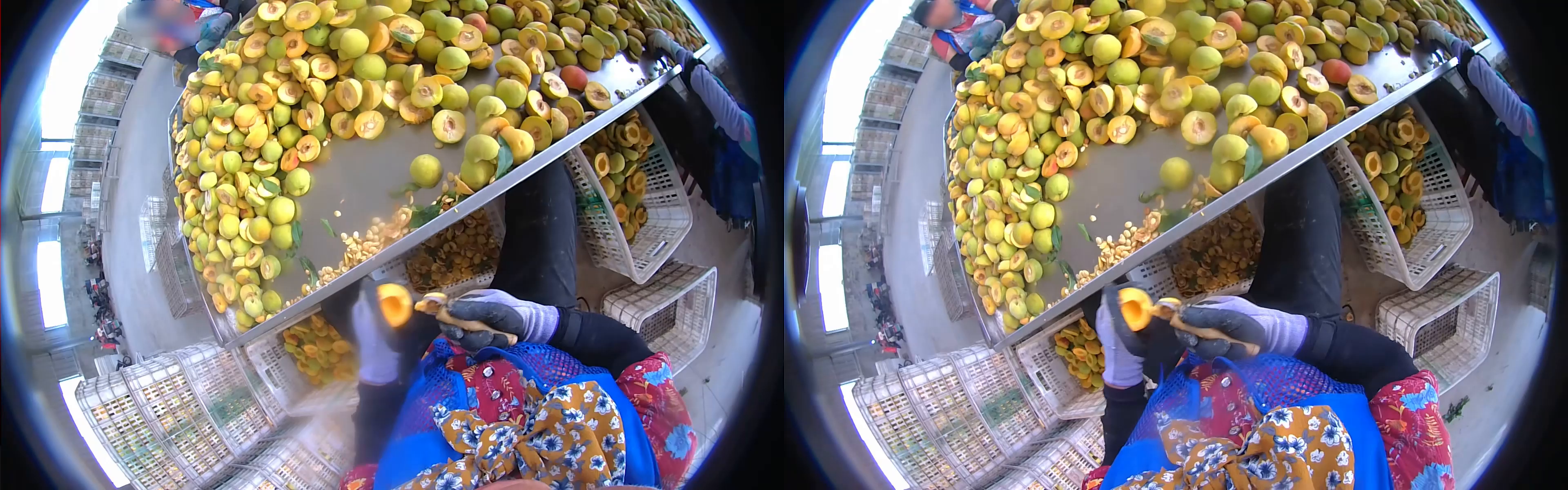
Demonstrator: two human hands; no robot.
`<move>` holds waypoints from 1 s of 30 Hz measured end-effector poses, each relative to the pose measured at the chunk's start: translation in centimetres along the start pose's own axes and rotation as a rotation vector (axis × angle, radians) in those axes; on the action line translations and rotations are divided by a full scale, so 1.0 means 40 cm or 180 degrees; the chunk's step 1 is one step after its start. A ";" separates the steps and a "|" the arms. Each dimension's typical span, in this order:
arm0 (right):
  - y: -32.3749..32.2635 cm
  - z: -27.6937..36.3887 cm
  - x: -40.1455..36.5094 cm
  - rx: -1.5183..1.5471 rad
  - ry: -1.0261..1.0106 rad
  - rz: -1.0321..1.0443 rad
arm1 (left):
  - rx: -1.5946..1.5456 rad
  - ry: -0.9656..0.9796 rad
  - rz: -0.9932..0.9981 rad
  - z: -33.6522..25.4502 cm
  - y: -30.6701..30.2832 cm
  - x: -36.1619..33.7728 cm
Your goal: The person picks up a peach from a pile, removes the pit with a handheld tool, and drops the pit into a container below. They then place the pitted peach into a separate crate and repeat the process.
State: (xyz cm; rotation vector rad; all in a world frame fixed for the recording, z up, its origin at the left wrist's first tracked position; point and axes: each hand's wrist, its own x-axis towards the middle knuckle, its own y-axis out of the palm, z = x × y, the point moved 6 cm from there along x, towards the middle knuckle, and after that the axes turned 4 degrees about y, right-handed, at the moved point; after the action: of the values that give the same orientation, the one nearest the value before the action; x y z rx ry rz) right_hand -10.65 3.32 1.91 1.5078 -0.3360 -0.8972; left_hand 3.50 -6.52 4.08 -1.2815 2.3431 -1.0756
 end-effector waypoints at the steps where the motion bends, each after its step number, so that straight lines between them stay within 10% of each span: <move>1: -0.014 0.008 -0.008 0.0023 -0.0063 0.0145 | 0.0933 -0.0052 -0.0180 0.094 -0.026 -0.051; 2: -0.020 0.023 -0.025 0.0119 0.0012 0.0032 | 0.0062 -0.1648 -0.0771 0.233 -0.074 -0.125; 5: -0.062 0.063 -0.031 -0.1439 -0.0289 -0.0625 | 0.2078 -0.2038 0.0377 0.196 -0.211 -0.105; 7: -0.116 0.023 -0.003 -0.0556 0.0169 -0.0478 | 0.3157 -0.2731 0.0694 0.172 -0.255 -0.093; 10: -0.175 -0.015 0.047 0.0239 0.0482 -0.0124 | 0.2926 -0.1557 0.0268 0.100 -0.195 0.064; 16: -0.148 0.045 -0.018 -0.1475 -0.0095 -0.0761 | 0.1540 0.1261 0.0647 -0.007 0.197 0.440; 19: -0.134 0.077 -0.055 -0.2511 -0.1007 -0.1045 | 0.1288 0.0365 0.1477 0.011 0.251 0.497; 23: -0.096 0.109 -0.099 -0.2118 -0.1082 -0.1914 | -0.3011 -0.1050 0.1442 0.048 0.232 0.394; 30: 0.016 0.163 -0.082 -0.5252 -0.2081 -0.2422 | -0.4756 -0.1816 0.0965 -0.003 0.228 0.186</move>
State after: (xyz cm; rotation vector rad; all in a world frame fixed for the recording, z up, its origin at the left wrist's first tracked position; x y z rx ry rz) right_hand -17.14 0.81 4.20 -0.2903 0.5224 -1.6164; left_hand -6.44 -9.40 -1.46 -1.1427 2.5187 1.2607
